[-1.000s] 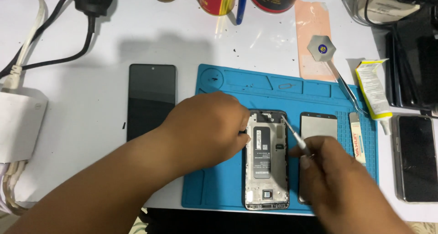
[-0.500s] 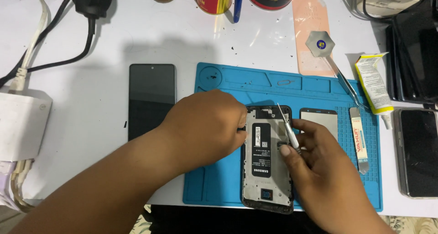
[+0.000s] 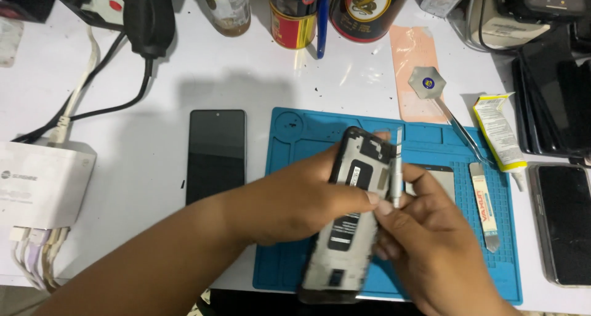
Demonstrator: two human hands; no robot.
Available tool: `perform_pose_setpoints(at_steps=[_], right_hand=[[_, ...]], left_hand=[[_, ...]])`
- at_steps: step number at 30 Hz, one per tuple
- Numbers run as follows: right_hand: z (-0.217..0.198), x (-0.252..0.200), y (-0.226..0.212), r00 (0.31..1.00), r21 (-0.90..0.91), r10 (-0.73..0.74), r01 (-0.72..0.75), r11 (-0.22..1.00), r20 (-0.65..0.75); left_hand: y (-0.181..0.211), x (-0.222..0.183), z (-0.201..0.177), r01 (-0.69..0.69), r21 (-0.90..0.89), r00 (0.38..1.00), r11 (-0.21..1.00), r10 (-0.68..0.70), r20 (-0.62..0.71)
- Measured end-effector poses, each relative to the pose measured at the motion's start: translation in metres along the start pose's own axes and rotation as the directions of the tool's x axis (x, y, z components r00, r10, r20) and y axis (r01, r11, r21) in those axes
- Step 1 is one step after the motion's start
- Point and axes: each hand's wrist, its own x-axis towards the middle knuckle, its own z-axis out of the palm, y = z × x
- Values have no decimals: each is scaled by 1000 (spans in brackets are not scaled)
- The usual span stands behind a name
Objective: Disassembling a mobile phone by removing screws and internal components using a screwdriver and prying tool.
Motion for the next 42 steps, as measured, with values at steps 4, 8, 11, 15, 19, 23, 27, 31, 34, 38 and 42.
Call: perform_pose_setpoints(at_steps=[4, 8, 11, 15, 19, 23, 27, 31, 34, 38, 42], right_hand=[[-1, 6, -14, 995, -98, -65, 73, 993, 82], [-4, 8, -58, 984, -751, -140, 9, 661, -111], [-11, 10, -84, 946, -965, -320, 129, 230, 51], [-20, 15, -99, 937, -971, -256, 231, -53, 237], [-67, 29, -97, 834, -856, -202, 516, -45, 513], [-125, 32, -88, 755, -735, 47, 649, -197, 654], [-134, 37, -91, 657, -639, 192, 754, -152, 729], [-112, 31, -85, 685, -661, 58, 719, -214, 726], [-119, 35, -86, 644, -612, 116, 758, -223, 756], [-126, 33, -84, 650, -626, 156, 759, -179, 744], [-137, 29, -79, 728, -696, 175, 685, -215, 663]], left_hand=[[-32, 17, 1, -135, -495, 983, 858, 178, 41], [-39, 22, -5, -88, -670, 988, 738, 148, 34], [-36, 22, -3, 10, -637, 988, 770, 90, 125], [-42, 26, 5, 218, -665, 966, 714, -63, 249], [-23, 27, 1, 362, -505, 922, 783, -219, 320], [-14, 32, 0, 447, -478, 890, 756, -323, 321], [-23, 40, -3, 472, -456, 870, 754, -314, 380], [-27, 42, -2, 492, -457, 856, 741, -316, 410], [-25, 41, -3, 487, -406, 858, 773, -335, 390], [-20, 42, -2, 493, -392, 855, 776, -348, 385], [8, 33, 1, 537, -185, 838, 823, -497, 225]])
